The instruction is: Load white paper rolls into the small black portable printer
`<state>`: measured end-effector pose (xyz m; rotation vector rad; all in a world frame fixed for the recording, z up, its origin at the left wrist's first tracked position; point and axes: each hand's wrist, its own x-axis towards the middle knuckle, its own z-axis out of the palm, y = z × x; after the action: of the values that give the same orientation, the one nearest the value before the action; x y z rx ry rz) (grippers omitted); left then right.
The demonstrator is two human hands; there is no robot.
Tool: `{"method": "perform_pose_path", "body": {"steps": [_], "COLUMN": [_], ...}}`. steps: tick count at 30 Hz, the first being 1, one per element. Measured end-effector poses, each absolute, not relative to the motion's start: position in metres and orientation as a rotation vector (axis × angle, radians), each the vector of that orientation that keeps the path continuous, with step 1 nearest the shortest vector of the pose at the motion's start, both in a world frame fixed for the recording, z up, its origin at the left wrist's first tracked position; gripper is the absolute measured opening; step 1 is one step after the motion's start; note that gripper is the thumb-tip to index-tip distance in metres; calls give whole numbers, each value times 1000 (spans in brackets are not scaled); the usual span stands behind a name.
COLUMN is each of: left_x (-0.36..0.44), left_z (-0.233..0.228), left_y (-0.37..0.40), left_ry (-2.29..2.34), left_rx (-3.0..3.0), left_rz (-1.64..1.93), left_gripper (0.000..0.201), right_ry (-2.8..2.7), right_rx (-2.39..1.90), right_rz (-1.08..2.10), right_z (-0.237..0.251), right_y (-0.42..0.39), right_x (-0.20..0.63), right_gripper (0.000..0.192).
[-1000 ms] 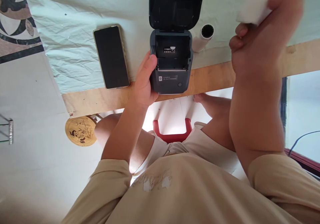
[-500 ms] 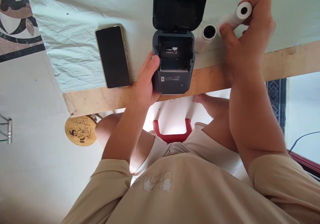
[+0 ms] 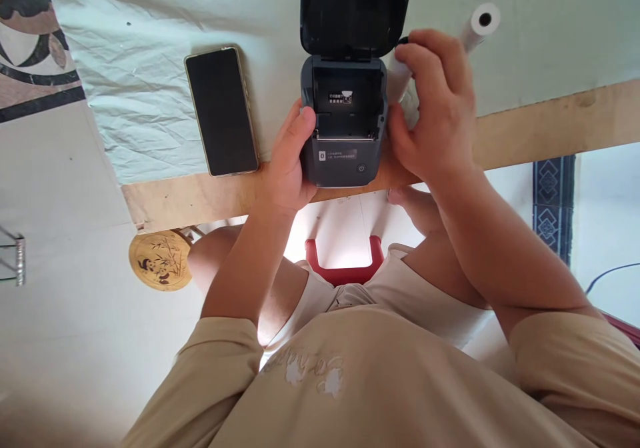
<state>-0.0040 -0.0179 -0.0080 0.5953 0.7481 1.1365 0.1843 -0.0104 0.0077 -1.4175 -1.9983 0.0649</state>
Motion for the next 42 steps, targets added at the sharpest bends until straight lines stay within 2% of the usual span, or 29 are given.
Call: {"method": "perform_pose_path", "body": {"steps": [2,6,10,12,14,17,21,23,25,27,29,35,38,42], "left_x": [-4,-3,-3,-3,-3,-2,-2,-3,-3,-2,-2,-2,-3,-3], "left_z": [-7,-5,-3,-2,-1,-1,-1,-1,-1,-1,0,-2,-3,-1], "left_y": [-18,-17,-16,-16,-16,-16,-16,-16,-16,-16,-17,-19,-19,-19], "left_ry": [732,745,717,713,701,663,625,633,660,690,720,755,781,831], "left_rx": [593,575,578,573,567,542,522,526,537,551,558,570,555,552], "left_rz": [1131,1130,1112,1095,1100,1133,1154,1158,1152,1156,1168,1154,1121,1130], "left_gripper": [28,27,26,26,25,24,29,30,30,28,26,23,23,24], "right_ry": [-1976,-1893,-1894,-1894,-1838,-1603,-1123,-925,-827,-870,-964,-1616,-1732,-1929], "right_rx": [-1453,-1476,-1501,-1506,-1489,-1397,-1275,-1202,-1135,-1147,-1198,-1126,-1028,-1221], "right_rz": [78,2,68,85,161,463,967,1302,1475,1366,1112,282,179,141], "right_z": [3,-4,-7,-6,-3,1,-5,-10,-12,-7,1,14,17,27], "right_y": [-10,-4,2,2,0,-4,-3,0,-1,-5,-12,-14,-11,-16], "right_x": [182,181,179,178,175,171,172,175,175,170,163,154,152,146], "right_gripper": [52,29,15,14,24,42,32,34,37,34,26,48,57,33]}}
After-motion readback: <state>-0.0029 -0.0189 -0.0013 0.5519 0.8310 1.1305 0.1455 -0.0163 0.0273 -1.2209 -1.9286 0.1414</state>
